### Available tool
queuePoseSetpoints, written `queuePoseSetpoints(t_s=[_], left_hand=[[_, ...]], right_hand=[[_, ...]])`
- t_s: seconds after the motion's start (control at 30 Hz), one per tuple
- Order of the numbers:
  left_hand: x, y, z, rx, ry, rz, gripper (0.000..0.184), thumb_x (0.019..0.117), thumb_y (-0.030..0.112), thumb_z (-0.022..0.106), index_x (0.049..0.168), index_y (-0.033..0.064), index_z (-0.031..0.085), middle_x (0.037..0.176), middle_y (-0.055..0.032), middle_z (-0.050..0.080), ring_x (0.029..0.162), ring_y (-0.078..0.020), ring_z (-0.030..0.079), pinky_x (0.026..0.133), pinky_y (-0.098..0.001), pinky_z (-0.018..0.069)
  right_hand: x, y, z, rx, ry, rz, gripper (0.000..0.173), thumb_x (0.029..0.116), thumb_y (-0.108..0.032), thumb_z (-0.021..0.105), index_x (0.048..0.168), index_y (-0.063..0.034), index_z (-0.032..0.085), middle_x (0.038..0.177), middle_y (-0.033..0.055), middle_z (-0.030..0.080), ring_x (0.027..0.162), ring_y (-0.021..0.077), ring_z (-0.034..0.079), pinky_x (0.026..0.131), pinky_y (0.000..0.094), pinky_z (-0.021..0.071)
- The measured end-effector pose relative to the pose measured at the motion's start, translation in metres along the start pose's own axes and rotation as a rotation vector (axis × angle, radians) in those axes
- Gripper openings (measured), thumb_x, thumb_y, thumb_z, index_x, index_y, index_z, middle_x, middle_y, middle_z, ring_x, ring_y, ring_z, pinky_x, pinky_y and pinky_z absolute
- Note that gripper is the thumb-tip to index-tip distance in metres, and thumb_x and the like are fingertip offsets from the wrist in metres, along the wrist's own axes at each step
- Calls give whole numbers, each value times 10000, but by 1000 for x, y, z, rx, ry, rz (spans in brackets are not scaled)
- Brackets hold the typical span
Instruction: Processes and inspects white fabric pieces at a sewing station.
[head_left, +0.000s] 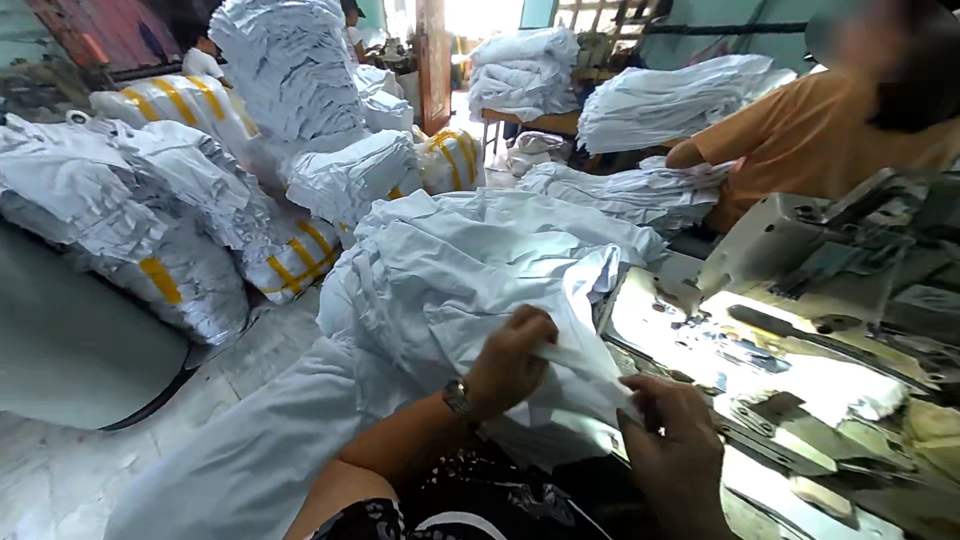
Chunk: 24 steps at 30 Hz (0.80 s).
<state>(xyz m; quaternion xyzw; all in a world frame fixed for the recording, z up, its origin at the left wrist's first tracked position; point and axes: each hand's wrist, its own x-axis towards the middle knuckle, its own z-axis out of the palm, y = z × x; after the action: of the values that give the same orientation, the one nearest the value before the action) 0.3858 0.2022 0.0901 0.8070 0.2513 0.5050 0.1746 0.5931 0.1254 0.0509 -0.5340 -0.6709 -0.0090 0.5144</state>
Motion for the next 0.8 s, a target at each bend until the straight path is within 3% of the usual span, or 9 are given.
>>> queuePoseSetpoints(t_s=[0.07, 0.2, 0.3, 0.4, 0.47, 0.53, 0.63, 0.7, 0.8], left_hand=[[4, 0, -13, 24, 98, 89, 126, 907, -65, 516, 894, -38, 638, 1047, -190, 655, 1016, -218, 661, 904, -293, 556], [-26, -22, -15, 229, -110, 37, 205, 927, -63, 585, 1086, -5, 702, 1336, -226, 611, 987, -264, 714, 832, -358, 615], [-55, -46, -18, 396, -206, -20, 347, 923, -5, 649, 1267, 30, 675, 1370, -261, 592, 1020, -350, 722, 831, -451, 626], [-71, -56, -18, 439, -152, -59, 325, 903, 25, 652, 1224, -26, 669, 1101, -221, 690, 929, -329, 718, 799, -452, 617], [-71, -52, -18, 239, -66, -188, 353, 911, 53, 671, 1235, -77, 624, 966, -124, 738, 846, -197, 722, 795, -359, 609], [-60, -41, -22, -287, 32, -453, 472, 888, 38, 716, 1313, -45, 528, 855, -7, 721, 747, -62, 693, 727, -241, 599], [-44, -32, -34, -1086, 25, -736, 455, 976, 230, 682, 1400, 109, 568, 1069, -60, 750, 924, -147, 737, 850, -349, 625], [-39, -33, -34, -1140, 11, -769, 365, 1031, 246, 579, 1375, 125, 579, 1113, -61, 733, 970, -152, 725, 872, -356, 617], [-41, -46, -36, -976, -46, -804, 353, 1051, 113, 430, 1396, 88, 499, 1049, -65, 715, 893, -141, 721, 822, -341, 624]], right_hand=[[-4, 14, -2, -151, 58, -38, 239, 861, -124, 603, 1032, 22, 685, 931, 185, 617, 860, 239, 590, 766, 325, 504], [-17, 23, -11, -91, 151, 90, 187, 853, -112, 640, 966, 36, 660, 863, 121, 623, 779, 124, 584, 698, 233, 499], [-19, 17, -23, 401, 154, 453, 148, 836, -14, 687, 981, -32, 658, 835, -36, 685, 632, -29, 590, 560, 137, 507], [-19, 18, -32, 1090, -13, 781, 120, 910, -4, 688, 992, -77, 736, 772, 18, 719, 509, 16, 564, 457, 162, 474], [-23, 27, -29, 1309, -164, 787, 116, 934, -61, 690, 1019, -101, 757, 755, 0, 702, 510, -1, 549, 474, 154, 474], [-24, 34, -24, 1433, -275, 761, 86, 962, -136, 697, 1019, -123, 760, 760, -35, 694, 518, -34, 531, 484, 125, 456], [-25, 41, -13, 1484, -326, 788, 80, 984, -176, 676, 1002, -153, 751, 757, -59, 684, 512, -50, 505, 475, 117, 426], [-24, 48, -4, 1433, -292, 835, 113, 1000, -157, 642, 1078, -145, 724, 768, -48, 667, 505, -33, 480, 468, 133, 414], [-25, 53, 0, 1328, -242, 842, 143, 999, -120, 616, 1109, -118, 707, 777, -30, 666, 498, -21, 466, 453, 146, 397]])
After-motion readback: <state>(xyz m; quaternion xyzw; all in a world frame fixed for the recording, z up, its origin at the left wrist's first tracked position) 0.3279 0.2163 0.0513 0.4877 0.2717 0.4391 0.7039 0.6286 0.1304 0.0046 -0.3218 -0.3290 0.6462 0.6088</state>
